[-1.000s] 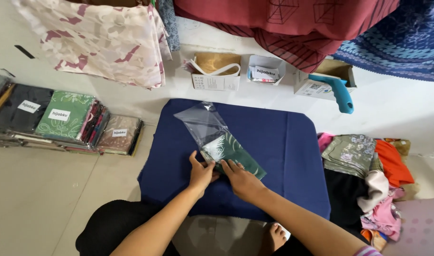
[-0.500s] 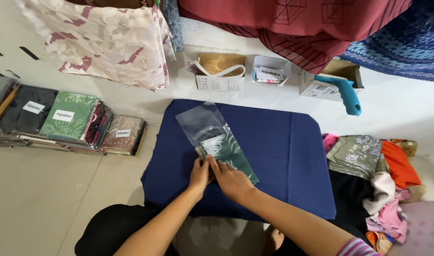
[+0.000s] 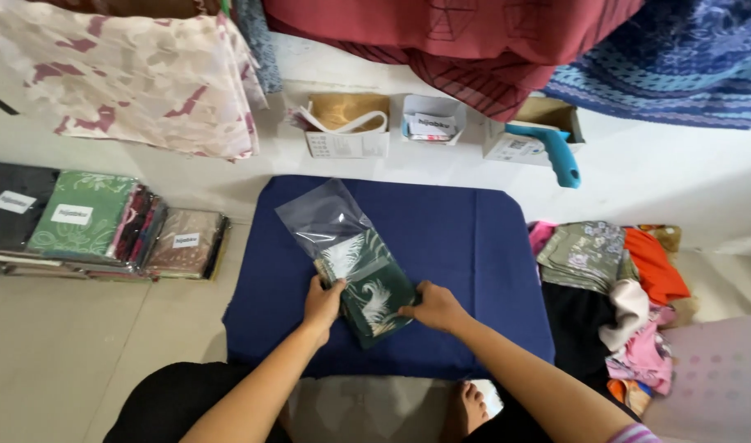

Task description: Folding a green patterned cloth, cleaning it with a lint roller, and sealing it inside a plastic bag.

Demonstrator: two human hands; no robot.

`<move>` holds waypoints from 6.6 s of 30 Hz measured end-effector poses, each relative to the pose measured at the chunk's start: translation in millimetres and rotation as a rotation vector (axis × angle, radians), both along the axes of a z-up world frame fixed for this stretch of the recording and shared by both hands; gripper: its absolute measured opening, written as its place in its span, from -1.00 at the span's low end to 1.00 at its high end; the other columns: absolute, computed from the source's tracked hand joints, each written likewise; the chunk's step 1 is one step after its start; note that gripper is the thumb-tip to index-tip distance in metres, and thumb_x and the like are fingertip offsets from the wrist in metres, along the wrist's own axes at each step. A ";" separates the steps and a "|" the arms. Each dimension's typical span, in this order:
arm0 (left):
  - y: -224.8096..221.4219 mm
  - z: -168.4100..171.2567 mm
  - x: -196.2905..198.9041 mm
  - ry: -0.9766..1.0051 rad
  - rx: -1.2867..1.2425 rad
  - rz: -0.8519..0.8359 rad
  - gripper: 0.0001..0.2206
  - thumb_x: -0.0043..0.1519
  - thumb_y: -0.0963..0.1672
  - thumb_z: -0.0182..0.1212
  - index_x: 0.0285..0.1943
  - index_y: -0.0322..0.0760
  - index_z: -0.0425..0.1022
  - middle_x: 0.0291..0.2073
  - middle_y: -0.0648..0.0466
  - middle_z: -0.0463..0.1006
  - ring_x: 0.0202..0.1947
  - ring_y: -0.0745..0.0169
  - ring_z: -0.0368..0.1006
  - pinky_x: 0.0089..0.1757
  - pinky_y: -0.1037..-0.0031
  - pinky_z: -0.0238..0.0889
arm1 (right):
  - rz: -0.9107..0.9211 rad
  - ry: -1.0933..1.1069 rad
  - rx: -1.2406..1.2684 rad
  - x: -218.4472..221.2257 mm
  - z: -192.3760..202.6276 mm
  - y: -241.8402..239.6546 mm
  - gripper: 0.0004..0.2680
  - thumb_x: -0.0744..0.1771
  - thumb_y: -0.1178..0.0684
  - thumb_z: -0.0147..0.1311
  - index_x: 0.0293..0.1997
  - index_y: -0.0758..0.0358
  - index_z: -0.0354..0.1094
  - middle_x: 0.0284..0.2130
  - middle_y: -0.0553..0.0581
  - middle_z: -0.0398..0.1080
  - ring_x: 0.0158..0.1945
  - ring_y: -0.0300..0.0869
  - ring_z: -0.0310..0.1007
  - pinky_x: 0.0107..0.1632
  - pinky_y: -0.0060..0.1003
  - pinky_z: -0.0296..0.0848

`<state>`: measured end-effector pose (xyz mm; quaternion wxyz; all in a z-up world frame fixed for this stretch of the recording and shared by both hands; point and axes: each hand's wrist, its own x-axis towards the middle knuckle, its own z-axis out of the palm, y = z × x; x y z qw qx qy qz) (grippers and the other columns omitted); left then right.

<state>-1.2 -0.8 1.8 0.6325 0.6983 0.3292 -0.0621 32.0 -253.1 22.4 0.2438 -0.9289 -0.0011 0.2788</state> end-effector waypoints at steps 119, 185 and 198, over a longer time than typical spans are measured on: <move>-41.4 15.8 -23.2 -0.375 -0.110 -0.078 -0.71 0.17 -0.26 0.19 0.08 -0.43 0.54 -0.07 -0.20 0.62 0.08 -0.07 0.50 0.08 0.17 0.35 | -1.048 0.453 1.500 -14.3 -9.8 90.3 -0.73 0.36 0.35 -0.29 0.21 0.46 0.12 -0.01 0.45 0.28 0.00 0.37 0.51 -0.06 0.23 0.60; -81.9 9.4 -28.1 0.076 -0.538 -0.075 -0.86 0.34 -0.10 0.08 -0.24 -0.14 0.52 -0.40 0.15 0.56 -0.35 0.40 0.51 -0.11 0.50 0.51 | -0.751 0.234 1.092 22.3 16.2 114.1 -0.79 0.32 0.36 0.11 -0.04 0.21 0.22 -0.38 0.18 0.37 -0.45 -0.17 0.31 -0.51 -0.38 0.35; -97.1 -24.7 -32.8 0.039 -0.521 -0.198 -0.83 0.38 -0.14 0.05 0.07 -0.09 0.54 -0.16 0.15 0.60 -0.11 0.19 0.68 -0.19 0.58 0.50 | -0.553 0.206 1.274 45.4 -19.7 118.6 -0.77 0.29 0.35 0.19 -0.03 0.21 0.34 -0.36 0.09 0.47 -0.40 -0.23 0.43 -0.45 -0.42 0.31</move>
